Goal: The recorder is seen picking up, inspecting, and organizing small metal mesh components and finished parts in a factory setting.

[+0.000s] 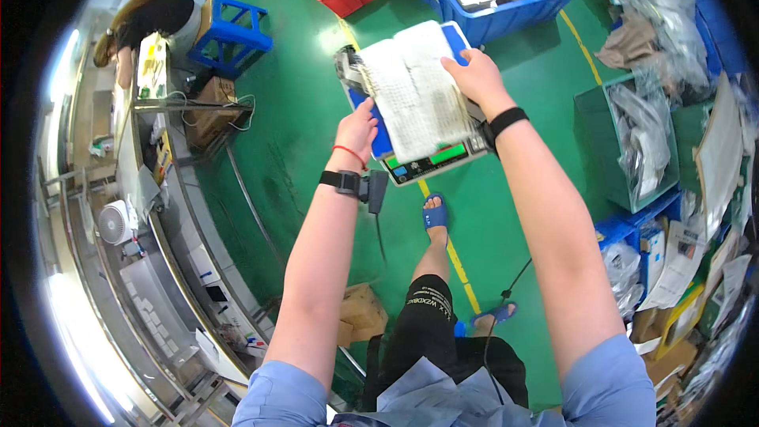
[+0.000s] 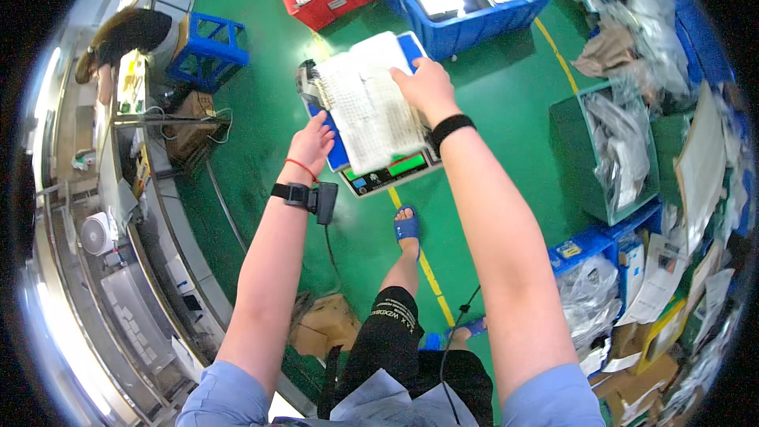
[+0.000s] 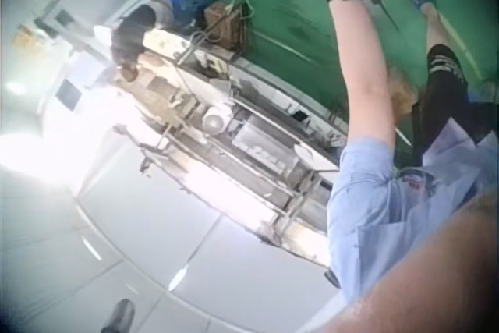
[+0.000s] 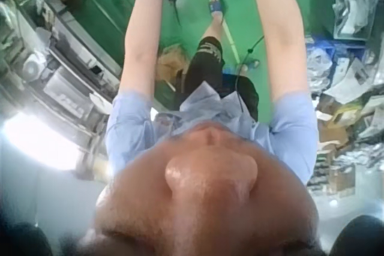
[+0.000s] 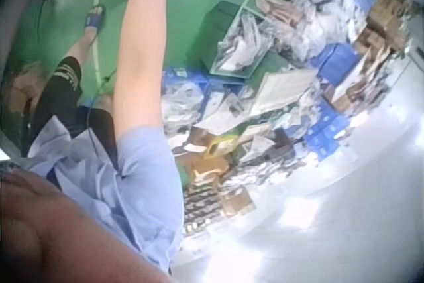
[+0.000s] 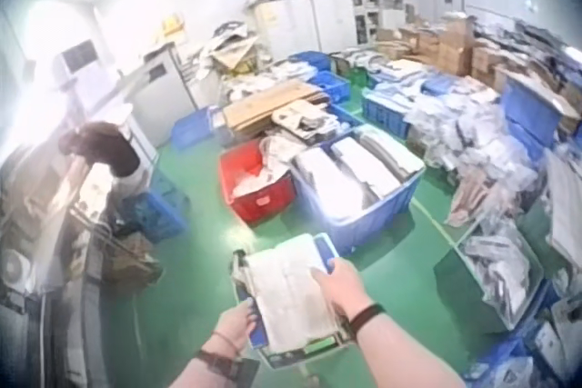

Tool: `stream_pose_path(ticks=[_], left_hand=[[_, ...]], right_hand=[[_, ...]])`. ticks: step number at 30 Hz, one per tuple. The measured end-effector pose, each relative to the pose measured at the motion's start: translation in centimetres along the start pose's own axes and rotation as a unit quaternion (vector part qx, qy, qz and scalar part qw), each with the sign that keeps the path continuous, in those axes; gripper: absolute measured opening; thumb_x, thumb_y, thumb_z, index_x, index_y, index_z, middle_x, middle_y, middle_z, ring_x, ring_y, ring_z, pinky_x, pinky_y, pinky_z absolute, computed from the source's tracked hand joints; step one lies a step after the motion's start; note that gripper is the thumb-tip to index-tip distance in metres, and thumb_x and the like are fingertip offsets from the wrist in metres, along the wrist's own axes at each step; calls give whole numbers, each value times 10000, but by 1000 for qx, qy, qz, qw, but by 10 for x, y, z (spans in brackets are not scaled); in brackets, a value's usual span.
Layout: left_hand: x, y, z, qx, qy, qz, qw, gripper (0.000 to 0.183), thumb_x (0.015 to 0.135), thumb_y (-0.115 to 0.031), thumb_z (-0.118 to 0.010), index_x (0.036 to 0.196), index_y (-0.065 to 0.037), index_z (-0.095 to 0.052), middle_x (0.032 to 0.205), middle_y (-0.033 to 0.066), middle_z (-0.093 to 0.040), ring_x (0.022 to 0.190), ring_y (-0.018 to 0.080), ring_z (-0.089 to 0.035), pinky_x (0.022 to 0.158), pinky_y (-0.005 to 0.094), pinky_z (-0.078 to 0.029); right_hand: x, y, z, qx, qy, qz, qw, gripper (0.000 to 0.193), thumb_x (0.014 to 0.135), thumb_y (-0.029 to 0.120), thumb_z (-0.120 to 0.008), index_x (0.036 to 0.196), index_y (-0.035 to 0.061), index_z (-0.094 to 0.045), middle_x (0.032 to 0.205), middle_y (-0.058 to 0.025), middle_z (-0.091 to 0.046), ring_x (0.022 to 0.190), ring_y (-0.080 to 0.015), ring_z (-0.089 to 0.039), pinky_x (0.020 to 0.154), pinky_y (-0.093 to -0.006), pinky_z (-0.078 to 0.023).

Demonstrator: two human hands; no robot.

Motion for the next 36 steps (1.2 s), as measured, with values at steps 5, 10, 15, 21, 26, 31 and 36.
stream_pose_path(ticks=[5, 10, 15, 21, 26, 31, 36], left_hand=[[22, -14, -29, 11, 52, -1, 999, 372, 886, -171, -600, 1137, 98, -545, 1105, 164, -628, 970, 246, -624, 851, 356, -485], [35, -3, -54, -8, 73, 45, 996, 369, 873, -158, -603, 1140, 92, -554, 1100, 156, -631, 950, 260, -622, 817, 368, -500], [55, 5, -39, 79, -1, -5, 997, 404, 850, -167, -608, 1143, 104, -550, 1075, 140, -633, 912, 240, -618, 791, 357, -491], [23, -7, -53, -40, 37, 19, 998, 380, 841, -153, -628, 1120, 95, -561, 1057, 126, -634, 896, 243, -618, 785, 350, -494], [20, 3, -62, -74, 103, 71, 989, 451, 913, -274, -545, 1283, -26, -470, 1241, 97, -558, 1124, 265, -532, 981, 424, -416], [-57, 34, -100, -50, 145, 193, 969, 466, 905, -353, -550, 1263, -62, -483, 1272, 72, -540, 1154, 216, -498, 1016, 380, -369], [-139, 86, -99, 37, 159, 209, 964, 554, 915, -420, -539, 1312, -46, -440, 1298, 81, -523, 1184, 216, -488, 1015, 373, -380]], right_hand=[[24, 9, -56, -145, 173, -107, 968, 678, 661, 549, -721, 1030, -16, -658, 1063, -227, -643, 990, -344, -628, 869, -397, -488], [18, 7, -50, -152, 166, -170, 959, 742, 638, 561, -738, 1106, -5, -630, 1169, -216, -601, 1096, -344, -577, 931, -419, -450], [6, 10, -55, -155, 126, -169, 965, 733, 651, 525, -745, 1103, -34, -599, 1189, -268, -560, 1136, -374, -529, 984, -448, -392], [3, 7, -54, -90, 126, -121, 981, 710, 715, 486, -692, 1093, -76, -479, 1030, -261, -633, 1017, -355, -606, 886, -452, -443], [-6, 3, -41, 9, 115, -96, 989, 583, 728, 447, -652, 1030, -44, -561, 937, -228, -657, 907, -374, -638, 850, -451, -466], [-55, -25, 6, 59, 48, -34, 997, 424, 675, 333, -635, 933, 1, -574, 848, -176, -665, 785, -348, -646, 751, -443, -415], [-162, -66, 68, 150, 22, -50, 987, 482, 695, 365, -693, 948, -15, -537, 804, -166, -635, 822, -337, -625, 772, -446, -402]])
Point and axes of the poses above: each hand's wrist, its own x-axis towards the middle knuckle, its own z-axis out of the back of the hand, y = z × x, the point moved 10 cm from there along x, towards the middle knuckle
